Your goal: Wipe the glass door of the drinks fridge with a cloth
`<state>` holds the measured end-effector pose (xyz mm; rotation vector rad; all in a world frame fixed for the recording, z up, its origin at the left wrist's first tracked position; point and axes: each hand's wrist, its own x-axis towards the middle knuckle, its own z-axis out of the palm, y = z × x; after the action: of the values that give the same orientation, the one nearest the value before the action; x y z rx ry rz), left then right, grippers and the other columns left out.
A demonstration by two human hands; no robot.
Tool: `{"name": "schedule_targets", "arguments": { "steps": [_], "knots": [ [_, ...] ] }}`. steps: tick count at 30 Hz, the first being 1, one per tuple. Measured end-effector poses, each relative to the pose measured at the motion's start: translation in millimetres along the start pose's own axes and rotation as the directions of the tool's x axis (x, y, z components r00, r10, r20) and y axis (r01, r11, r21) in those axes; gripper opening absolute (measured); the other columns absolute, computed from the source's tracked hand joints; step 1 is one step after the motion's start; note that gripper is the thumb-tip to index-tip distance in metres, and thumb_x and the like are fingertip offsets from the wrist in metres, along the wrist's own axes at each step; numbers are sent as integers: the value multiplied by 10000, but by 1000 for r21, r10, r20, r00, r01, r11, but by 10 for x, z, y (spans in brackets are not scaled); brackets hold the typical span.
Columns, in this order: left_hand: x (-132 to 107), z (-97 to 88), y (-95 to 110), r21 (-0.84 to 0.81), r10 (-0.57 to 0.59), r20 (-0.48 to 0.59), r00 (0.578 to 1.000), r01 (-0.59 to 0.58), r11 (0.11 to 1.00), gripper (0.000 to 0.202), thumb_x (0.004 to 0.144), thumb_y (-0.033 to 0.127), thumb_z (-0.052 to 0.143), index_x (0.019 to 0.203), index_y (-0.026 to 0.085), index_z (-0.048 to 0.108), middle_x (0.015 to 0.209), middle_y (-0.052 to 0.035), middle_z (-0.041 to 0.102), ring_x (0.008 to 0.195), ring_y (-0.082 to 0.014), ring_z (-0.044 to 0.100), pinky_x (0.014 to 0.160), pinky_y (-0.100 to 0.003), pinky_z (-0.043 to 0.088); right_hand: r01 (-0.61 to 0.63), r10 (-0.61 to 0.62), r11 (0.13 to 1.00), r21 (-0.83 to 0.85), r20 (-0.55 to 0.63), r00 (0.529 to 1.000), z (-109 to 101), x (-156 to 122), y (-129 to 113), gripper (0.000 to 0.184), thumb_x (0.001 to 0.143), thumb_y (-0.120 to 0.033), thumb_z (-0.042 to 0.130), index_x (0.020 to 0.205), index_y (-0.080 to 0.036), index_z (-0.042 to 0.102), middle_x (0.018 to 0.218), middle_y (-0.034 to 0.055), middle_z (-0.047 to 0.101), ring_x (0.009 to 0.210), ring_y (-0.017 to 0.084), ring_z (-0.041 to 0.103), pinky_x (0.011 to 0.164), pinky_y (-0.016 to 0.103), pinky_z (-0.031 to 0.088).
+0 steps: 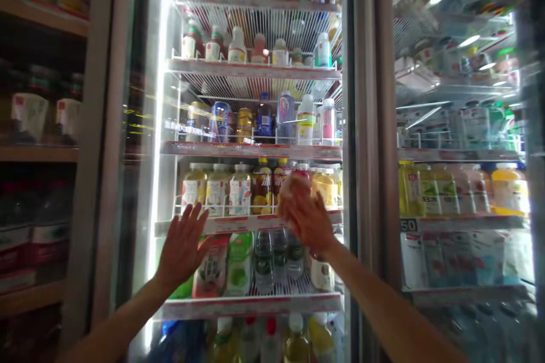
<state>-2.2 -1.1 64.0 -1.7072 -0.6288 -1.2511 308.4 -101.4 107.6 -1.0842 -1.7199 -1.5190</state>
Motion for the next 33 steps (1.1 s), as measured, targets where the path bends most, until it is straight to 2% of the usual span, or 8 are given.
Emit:
{"name": "schedule_targets", "arguments": {
  "steps": [4, 7, 12, 16, 18, 22, 26, 33],
  "knots": [
    [-55, -12, 5, 18, 7, 13, 1000, -7, 1000, 616, 903, 325, 393, 1443, 126, 173, 1449, -154, 318, 1391, -265, 156, 1114, -457, 181, -317, 309, 946, -75, -101, 946, 41, 955, 161, 508, 892, -297, 332, 1388, -189, 344, 1485, 119, 261, 1381, 269, 197, 1084, 541, 151],
    [-149, -64, -34, 20, 35, 20, 999, -36, 999, 602, 895, 323, 418, 1431, 131, 220, 1422, -144, 374, 1390, -249, 167, 1119, -434, 182, 32, -32, 999, -13, 24, 999, 120, 716, -345, 507, 881, -321, 380, 1376, -212, 365, 1483, 91, 274, 1389, 273, 159, 1104, 521, 96],
    [-472, -203, -188, -3, 66, 84, 994, -65, 998, 485, 899, 337, 405, 1356, 173, 389, 1388, -101, 436, 1385, -211, 200, 1143, -404, 126, 586, -600, 798, 144, 84, 796, 164, 61, -691, 437, 870, -322, 389, 1300, -277, 451, 1457, -18, 343, 1397, 191, 137, 1137, 440, 20],
    [-622, -270, -251, -26, 40, 115, 993, -37, 999, 470, 901, 401, 385, 1323, 199, 440, 1380, -72, 454, 1382, -197, 213, 1152, -390, 101, 104, -104, 995, -11, 1, 995, 92, 769, -138, 478, 895, -307, 362, 1367, -228, 363, 1464, 79, 321, 1389, 222, 178, 1109, 493, 77],
    [-636, -286, -241, -14, 42, 120, 992, -41, 999, 476, 896, 387, 399, 1327, 187, 434, 1387, -78, 444, 1387, -205, 198, 1151, -393, 109, -131, 128, 990, -46, -66, 990, 91, 1061, -36, 494, 903, -310, 355, 1389, -224, 324, 1484, 103, 271, 1384, 243, 196, 1093, 518, 116],
    [-685, -331, -211, 31, 64, 123, 990, -68, 997, 481, 877, 279, 423, 1344, 165, 408, 1412, -93, 407, 1397, -215, 157, 1145, -394, 119, 174, -175, 984, 26, 39, 984, 199, 702, -551, 515, 885, -325, 390, 1389, -242, 331, 1490, 73, 266, 1397, 258, 141, 1111, 512, 64],
    [-850, -408, -245, 50, 107, 173, 979, -118, 992, 488, 853, 237, 441, 1337, 174, 418, 1420, -78, 398, 1398, -223, 151, 1143, -394, 116, 532, -546, 834, 147, 89, 833, 271, 319, -951, 459, 889, -347, 385, 1342, -275, 400, 1480, 6, 300, 1402, 198, 119, 1137, 450, -23],
    [-1154, -551, -416, 115, 138, 264, 955, -173, 978, 450, 840, 234, 451, 1288, 206, 462, 1405, -56, 423, 1358, -216, 273, 1104, -378, 216, 34, -24, 992, 122, -78, 997, 415, 1710, -969, 472, 896, -318, 395, 1360, -235, 364, 1487, 86, 265, 1385, 274, 170, 1108, 546, 73]
  ]
}}
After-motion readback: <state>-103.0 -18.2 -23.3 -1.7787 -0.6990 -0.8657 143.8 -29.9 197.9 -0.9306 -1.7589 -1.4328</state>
